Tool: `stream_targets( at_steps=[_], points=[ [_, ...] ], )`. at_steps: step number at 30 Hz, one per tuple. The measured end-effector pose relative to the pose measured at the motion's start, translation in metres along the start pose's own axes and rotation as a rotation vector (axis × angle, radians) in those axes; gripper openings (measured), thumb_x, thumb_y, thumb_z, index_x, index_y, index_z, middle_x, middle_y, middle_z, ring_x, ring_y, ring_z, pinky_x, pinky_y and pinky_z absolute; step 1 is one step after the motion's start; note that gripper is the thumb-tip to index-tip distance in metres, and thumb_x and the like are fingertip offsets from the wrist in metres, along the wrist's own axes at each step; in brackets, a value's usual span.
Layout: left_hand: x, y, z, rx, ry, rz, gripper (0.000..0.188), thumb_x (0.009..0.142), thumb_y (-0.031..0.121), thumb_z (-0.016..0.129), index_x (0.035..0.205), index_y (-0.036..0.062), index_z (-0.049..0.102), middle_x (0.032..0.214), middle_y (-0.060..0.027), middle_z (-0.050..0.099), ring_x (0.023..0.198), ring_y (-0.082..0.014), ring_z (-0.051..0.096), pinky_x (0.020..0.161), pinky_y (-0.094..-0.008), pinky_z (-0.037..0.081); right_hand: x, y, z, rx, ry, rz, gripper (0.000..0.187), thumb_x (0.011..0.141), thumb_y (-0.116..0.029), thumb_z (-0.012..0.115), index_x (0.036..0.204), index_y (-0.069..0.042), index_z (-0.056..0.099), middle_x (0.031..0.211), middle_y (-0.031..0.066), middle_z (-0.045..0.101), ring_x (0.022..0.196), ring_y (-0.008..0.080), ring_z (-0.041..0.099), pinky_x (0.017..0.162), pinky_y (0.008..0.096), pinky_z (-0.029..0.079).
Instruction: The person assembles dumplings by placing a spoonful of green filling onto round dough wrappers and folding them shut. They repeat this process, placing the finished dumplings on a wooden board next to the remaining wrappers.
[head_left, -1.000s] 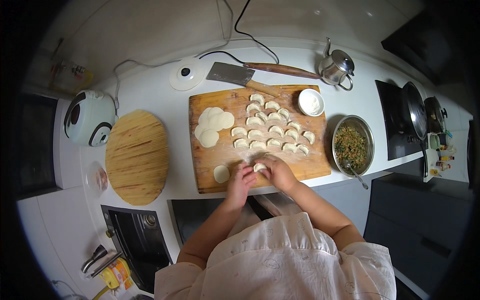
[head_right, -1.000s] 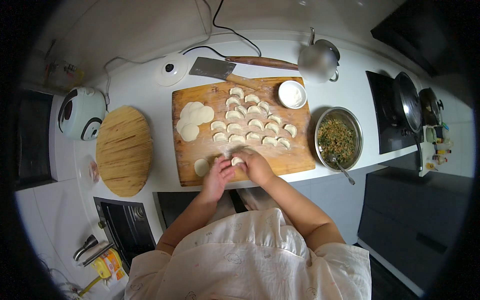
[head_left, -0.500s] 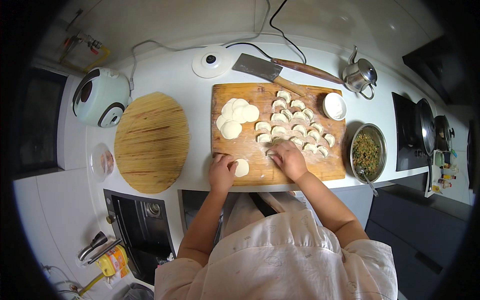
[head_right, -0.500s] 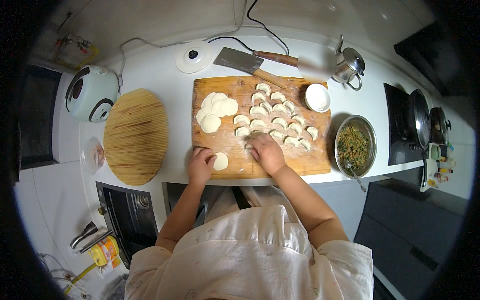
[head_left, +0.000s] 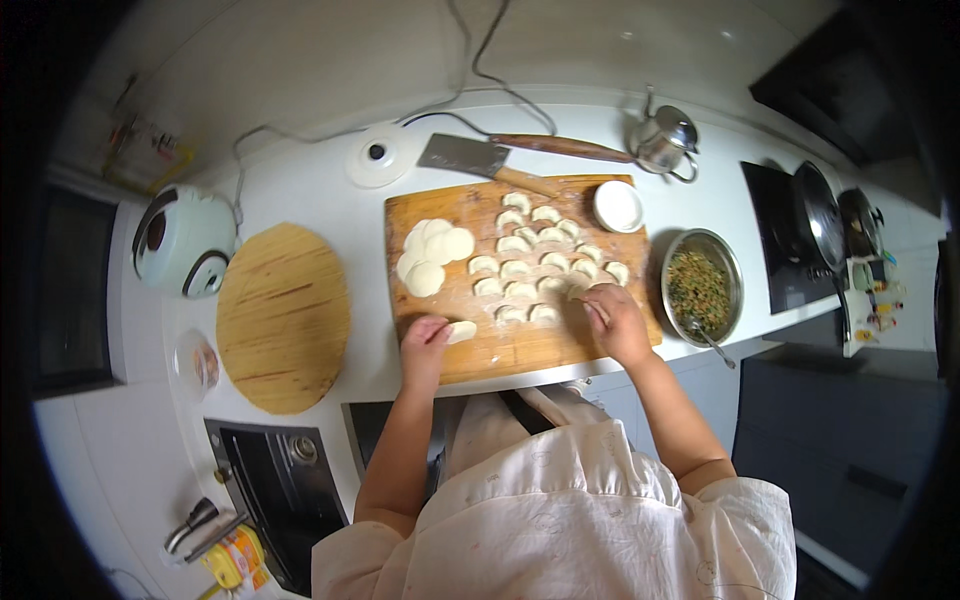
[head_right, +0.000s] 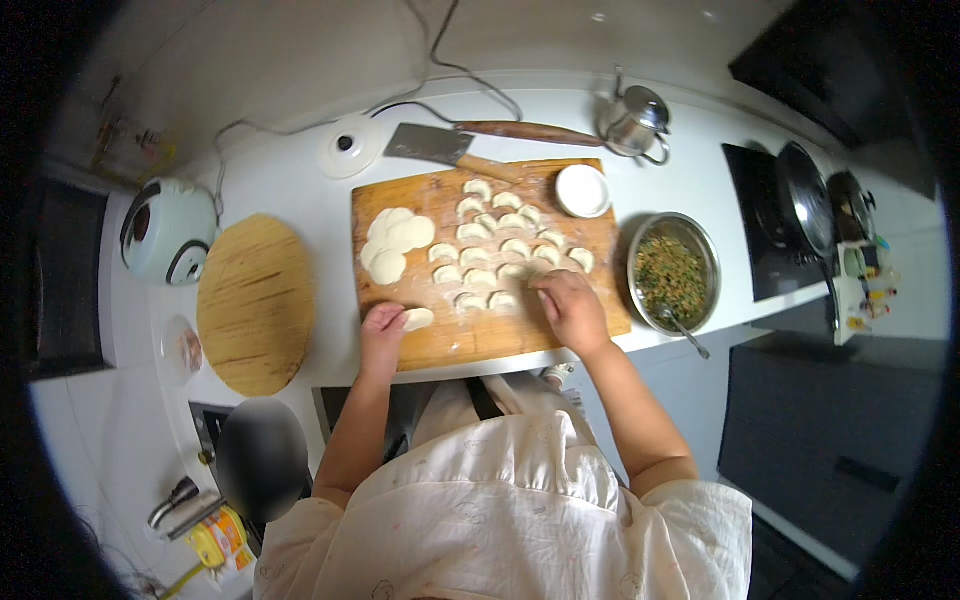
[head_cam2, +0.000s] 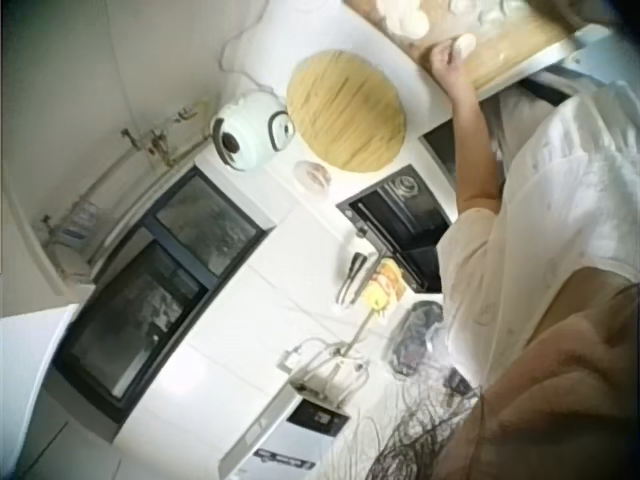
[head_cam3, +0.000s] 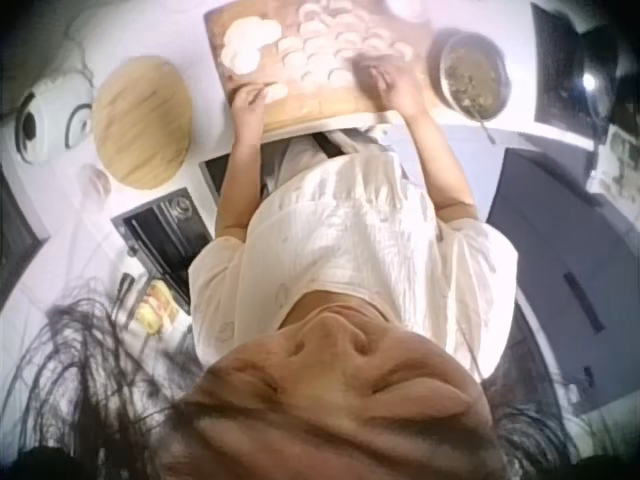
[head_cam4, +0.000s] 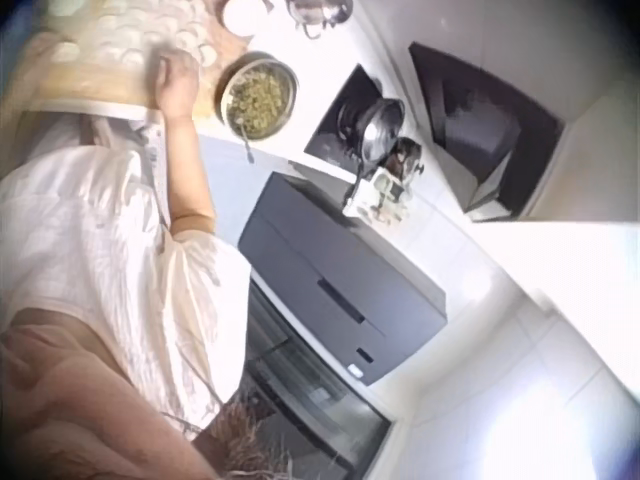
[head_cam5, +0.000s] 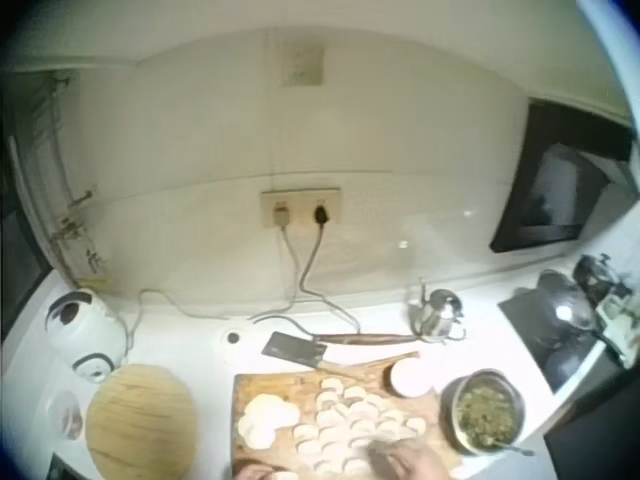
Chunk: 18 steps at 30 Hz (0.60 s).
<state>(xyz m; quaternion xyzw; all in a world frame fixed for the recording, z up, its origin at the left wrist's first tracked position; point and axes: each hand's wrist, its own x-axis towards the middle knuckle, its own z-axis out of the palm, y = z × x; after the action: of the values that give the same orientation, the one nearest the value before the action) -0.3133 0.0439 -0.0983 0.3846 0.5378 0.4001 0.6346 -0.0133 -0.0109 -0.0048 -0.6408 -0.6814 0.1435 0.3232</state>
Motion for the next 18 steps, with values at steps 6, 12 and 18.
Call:
stream_targets(
  at_steps=[6,12,18],
  points=[
    [0.006,0.022,0.065,-0.743,-0.114,-0.285,0.020,0.088,0.007,0.052,0.107,0.0068,0.056,0.106,-0.0046,0.058,0.102,-0.0174,0.055,0.089,-0.0360,0.046,-0.071,0.059,-0.111,-0.333,0.313,0.227,0.021,0.070,-0.001,0.064,0.090,-0.004,0.059,0.092,0.0137,0.059,0.089,0.0321,0.054,0.079,0.0379,0.044],
    [0.000,0.014,0.147,-0.733,-0.161,-0.423,0.014,0.087,0.006,0.052,0.100,0.0076,0.056,0.105,-0.0039,0.059,0.096,-0.0161,0.058,0.083,-0.0321,0.049,-0.157,0.095,-0.166,-0.558,0.310,0.552,0.048,0.064,-0.016,0.075,0.107,-0.006,0.055,0.101,0.0128,0.053,0.091,0.0311,0.051,0.080,0.0383,0.043],
    [-0.021,0.020,0.212,-0.676,-0.240,-0.472,0.015,0.090,0.010,0.049,0.105,0.0081,0.053,0.106,-0.0044,0.059,0.096,-0.0169,0.058,0.083,-0.0293,0.048,-0.183,0.131,-0.169,-0.067,0.187,0.598,0.042,0.066,-0.007,0.073,0.105,-0.008,0.058,0.087,0.0120,0.057,0.076,0.0283,0.056,0.068,0.0353,0.047]
  ],
)
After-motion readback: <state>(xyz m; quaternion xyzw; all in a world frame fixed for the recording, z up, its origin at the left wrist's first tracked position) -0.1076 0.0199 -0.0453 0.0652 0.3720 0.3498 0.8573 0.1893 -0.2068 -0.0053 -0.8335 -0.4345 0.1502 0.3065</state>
